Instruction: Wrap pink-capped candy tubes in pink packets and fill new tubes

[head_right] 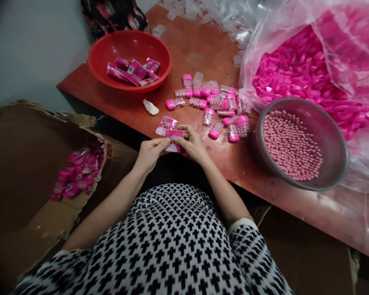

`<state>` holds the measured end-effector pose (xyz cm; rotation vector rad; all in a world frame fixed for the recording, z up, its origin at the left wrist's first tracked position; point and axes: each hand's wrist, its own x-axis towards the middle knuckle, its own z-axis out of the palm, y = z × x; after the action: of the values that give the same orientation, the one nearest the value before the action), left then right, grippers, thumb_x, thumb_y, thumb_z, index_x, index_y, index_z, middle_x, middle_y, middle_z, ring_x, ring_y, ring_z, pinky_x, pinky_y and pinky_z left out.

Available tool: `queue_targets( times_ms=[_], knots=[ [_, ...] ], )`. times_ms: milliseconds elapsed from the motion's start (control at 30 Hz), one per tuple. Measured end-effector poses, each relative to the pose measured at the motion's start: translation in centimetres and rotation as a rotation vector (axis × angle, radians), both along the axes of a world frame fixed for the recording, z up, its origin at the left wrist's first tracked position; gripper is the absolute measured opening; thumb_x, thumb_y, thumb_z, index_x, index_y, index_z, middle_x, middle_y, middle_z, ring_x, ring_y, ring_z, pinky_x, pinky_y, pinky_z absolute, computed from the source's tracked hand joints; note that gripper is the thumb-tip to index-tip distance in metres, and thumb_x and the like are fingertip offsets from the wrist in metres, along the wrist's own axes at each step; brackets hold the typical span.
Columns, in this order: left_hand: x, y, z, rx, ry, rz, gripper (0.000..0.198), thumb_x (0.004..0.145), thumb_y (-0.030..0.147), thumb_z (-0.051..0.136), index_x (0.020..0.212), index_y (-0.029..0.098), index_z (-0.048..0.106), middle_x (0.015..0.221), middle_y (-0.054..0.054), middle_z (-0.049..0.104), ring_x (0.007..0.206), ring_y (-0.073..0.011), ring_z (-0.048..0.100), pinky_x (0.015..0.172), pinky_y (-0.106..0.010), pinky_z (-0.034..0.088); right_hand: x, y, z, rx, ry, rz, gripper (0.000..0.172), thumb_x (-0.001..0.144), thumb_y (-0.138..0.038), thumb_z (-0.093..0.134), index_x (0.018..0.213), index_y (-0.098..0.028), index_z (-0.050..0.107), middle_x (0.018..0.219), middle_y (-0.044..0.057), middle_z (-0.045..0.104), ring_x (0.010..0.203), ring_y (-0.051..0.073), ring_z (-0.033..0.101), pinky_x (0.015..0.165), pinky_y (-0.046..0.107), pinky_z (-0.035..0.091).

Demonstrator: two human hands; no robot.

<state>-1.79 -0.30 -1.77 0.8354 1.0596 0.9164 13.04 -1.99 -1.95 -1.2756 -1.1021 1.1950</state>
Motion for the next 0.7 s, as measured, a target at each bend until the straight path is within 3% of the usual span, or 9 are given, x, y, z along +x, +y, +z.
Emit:
queue_targets(
  times_ms=[67,167,267,367,467,567,633,700],
  knots=[
    [0.0,-0.1,-0.1,-0.053,-0.025,-0.11,0.032,0.059,0.039,0.082,0.073,0.011,0.073,0.07,-0.006,0.071,0.065,-0.0148,0.065,0.066,-0.027,0.056,1.1,-0.7,0.5,0.026,-0.173,0.085,0.031,0.08,-0.038,0.064,0.104,-0.021,0.055,0.067,-0.005,0.061,0.059,0.011,0.057,0.057,0.024,0.047],
    [0.2,-0.4,-0.4,-0.1,-0.034,-0.085,0.032,0.055,0.036,0.084,0.07,0.01,0.073,0.067,-0.007,0.07,0.058,-0.0117,0.063,0.059,-0.023,0.054,4.3,-1.3,1.9,0.151,-0.651,0.048,0.02,0.09,-0.027,0.049,0.104,-0.02,0.061,0.091,0.004,0.069,0.085,0.018,0.063,0.079,0.035,0.049],
    [0.5,-0.7,-0.6,-0.177,-0.072,-0.017,0.031,0.052,0.032,0.086,0.068,0.009,0.072,0.065,-0.006,0.069,0.056,-0.0113,0.063,0.055,-0.022,0.054,8.5,-1.6,3.2,0.182,-1.223,0.042,0.031,0.088,-0.014,0.046,0.115,-0.017,0.061,0.133,0.013,0.056,0.124,0.03,0.045,0.099,0.048,0.037],
    [0.8,-0.9,-0.5,-0.256,-0.155,0.042,0.029,0.05,0.027,0.087,0.062,0.009,0.067,0.063,-0.004,0.068,0.054,-0.0104,0.063,0.052,-0.02,0.054,11.4,-1.9,3.6,0.071,-1.552,0.139,0.044,0.087,-0.008,0.041,0.126,-0.02,0.055,0.144,0.011,0.046,0.134,0.035,0.032,0.098,0.053,0.034],
    [1.0,-0.8,-0.2,-0.322,-0.243,0.1,0.026,0.056,0.023,0.085,0.061,0.01,0.063,0.062,-0.003,0.066,0.053,-0.0092,0.062,0.051,-0.019,0.052,12.2,-2.1,3.3,0.064,-1.635,0.207,0.038,0.09,-0.013,0.04,0.123,-0.019,0.056,0.13,0.012,0.058,0.126,0.033,0.041,0.094,0.049,0.035],
    [1.0,-0.4,0.1,-0.389,-0.332,0.194,0.021,0.064,0.021,0.081,0.067,0.011,0.062,0.063,-0.001,0.065,0.054,-0.0082,0.061,0.052,-0.019,0.053,12.2,-2.0,3.3,0.057,-1.625,0.258,0.026,0.087,-0.029,0.053,0.107,-0.015,0.062,0.111,0.015,0.065,0.111,0.033,0.051,0.087,0.044,0.039],
    [1.1,-0.1,0.3,-0.439,-0.383,0.254,0.02,0.067,0.02,0.079,0.071,0.012,0.063,0.065,-0.001,0.066,0.057,-0.0089,0.063,0.056,-0.02,0.054,11.9,-1.8,3.4,-0.031,-1.575,0.264,0.031,0.079,-0.04,0.063,0.097,-0.015,0.062,0.098,0.015,0.067,0.095,0.031,0.057,0.075,0.039,0.042],
    [1.1,0.0,0.5,-0.483,-0.42,0.3,0.018,0.069,0.021,0.078,0.075,0.013,0.063,0.068,-0.001,0.067,0.061,-0.0108,0.065,0.061,-0.022,0.056,11.1,-2.0,3.6,-0.134,-1.486,0.164,0.038,0.073,-0.048,0.068,0.092,-0.015,0.061,0.087,0.012,0.067,0.078,0.027,0.059,0.064,0.034,0.041]
  ],
)
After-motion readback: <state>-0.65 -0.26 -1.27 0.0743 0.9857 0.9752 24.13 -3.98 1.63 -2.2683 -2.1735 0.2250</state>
